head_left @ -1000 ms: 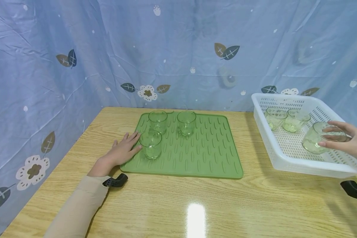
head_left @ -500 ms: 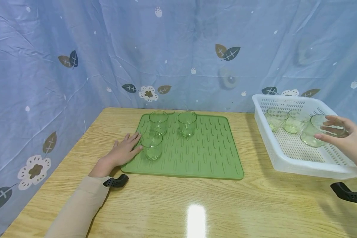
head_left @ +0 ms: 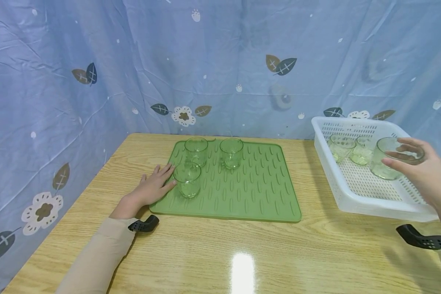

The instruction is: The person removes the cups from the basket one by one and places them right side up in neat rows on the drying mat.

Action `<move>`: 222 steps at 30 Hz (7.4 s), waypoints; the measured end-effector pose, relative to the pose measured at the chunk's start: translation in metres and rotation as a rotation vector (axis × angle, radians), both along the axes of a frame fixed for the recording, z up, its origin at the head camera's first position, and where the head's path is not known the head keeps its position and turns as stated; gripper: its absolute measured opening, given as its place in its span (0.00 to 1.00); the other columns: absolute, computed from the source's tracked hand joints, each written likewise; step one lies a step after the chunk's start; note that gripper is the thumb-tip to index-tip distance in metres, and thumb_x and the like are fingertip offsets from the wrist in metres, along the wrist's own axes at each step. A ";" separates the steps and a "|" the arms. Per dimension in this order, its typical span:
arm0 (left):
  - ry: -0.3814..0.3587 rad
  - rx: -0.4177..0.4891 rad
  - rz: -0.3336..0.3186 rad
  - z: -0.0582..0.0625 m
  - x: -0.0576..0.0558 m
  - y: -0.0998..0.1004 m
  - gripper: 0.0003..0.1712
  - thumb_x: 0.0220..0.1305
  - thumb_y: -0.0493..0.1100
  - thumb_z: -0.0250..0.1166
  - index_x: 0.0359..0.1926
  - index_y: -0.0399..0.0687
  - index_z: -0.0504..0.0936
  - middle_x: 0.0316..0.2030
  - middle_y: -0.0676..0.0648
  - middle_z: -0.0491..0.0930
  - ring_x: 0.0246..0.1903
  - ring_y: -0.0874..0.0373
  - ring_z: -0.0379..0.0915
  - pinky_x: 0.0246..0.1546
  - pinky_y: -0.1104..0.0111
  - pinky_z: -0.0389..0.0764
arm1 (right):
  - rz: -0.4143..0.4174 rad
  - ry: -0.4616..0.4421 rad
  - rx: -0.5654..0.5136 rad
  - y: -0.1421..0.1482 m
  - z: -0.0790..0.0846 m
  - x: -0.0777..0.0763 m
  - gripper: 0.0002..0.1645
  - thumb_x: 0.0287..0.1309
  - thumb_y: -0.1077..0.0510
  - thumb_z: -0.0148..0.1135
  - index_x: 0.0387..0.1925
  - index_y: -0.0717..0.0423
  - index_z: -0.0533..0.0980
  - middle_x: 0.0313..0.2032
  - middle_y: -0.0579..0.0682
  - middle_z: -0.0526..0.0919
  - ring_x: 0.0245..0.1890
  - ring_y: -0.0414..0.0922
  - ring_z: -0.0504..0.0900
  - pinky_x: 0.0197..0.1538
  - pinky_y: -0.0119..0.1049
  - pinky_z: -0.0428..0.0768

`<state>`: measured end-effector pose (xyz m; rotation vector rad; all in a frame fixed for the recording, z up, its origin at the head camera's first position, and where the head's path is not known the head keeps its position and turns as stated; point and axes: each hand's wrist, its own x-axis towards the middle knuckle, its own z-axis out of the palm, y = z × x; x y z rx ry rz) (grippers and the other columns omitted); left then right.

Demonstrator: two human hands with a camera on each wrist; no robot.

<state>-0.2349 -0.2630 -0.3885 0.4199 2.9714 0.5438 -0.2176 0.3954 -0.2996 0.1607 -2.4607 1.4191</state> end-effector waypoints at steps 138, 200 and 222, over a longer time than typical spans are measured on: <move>-0.001 -0.011 0.003 -0.007 0.000 0.002 0.41 0.82 0.60 0.45 0.82 0.42 0.48 0.81 0.39 0.42 0.77 0.31 0.29 0.64 0.24 0.31 | 0.630 -0.453 -0.332 -0.336 -0.068 -0.026 0.52 0.53 0.66 0.78 0.75 0.56 0.60 0.72 0.57 0.69 0.72 0.54 0.65 0.71 0.54 0.67; -0.011 -0.007 0.005 -0.005 -0.001 0.002 0.41 0.82 0.61 0.44 0.82 0.42 0.48 0.81 0.38 0.42 0.77 0.31 0.29 0.65 0.25 0.30 | 0.714 -0.366 -0.161 -0.277 -0.043 -0.022 0.58 0.52 0.62 0.81 0.77 0.60 0.55 0.74 0.64 0.62 0.76 0.60 0.57 0.77 0.50 0.55; -0.008 -0.019 -0.003 0.000 -0.001 0.001 0.42 0.82 0.61 0.44 0.82 0.41 0.48 0.81 0.38 0.41 0.77 0.31 0.29 0.64 0.24 0.31 | 0.748 -0.153 0.040 -0.212 0.012 -0.011 0.30 0.68 0.67 0.64 0.68 0.69 0.66 0.67 0.65 0.72 0.69 0.61 0.69 0.69 0.43 0.70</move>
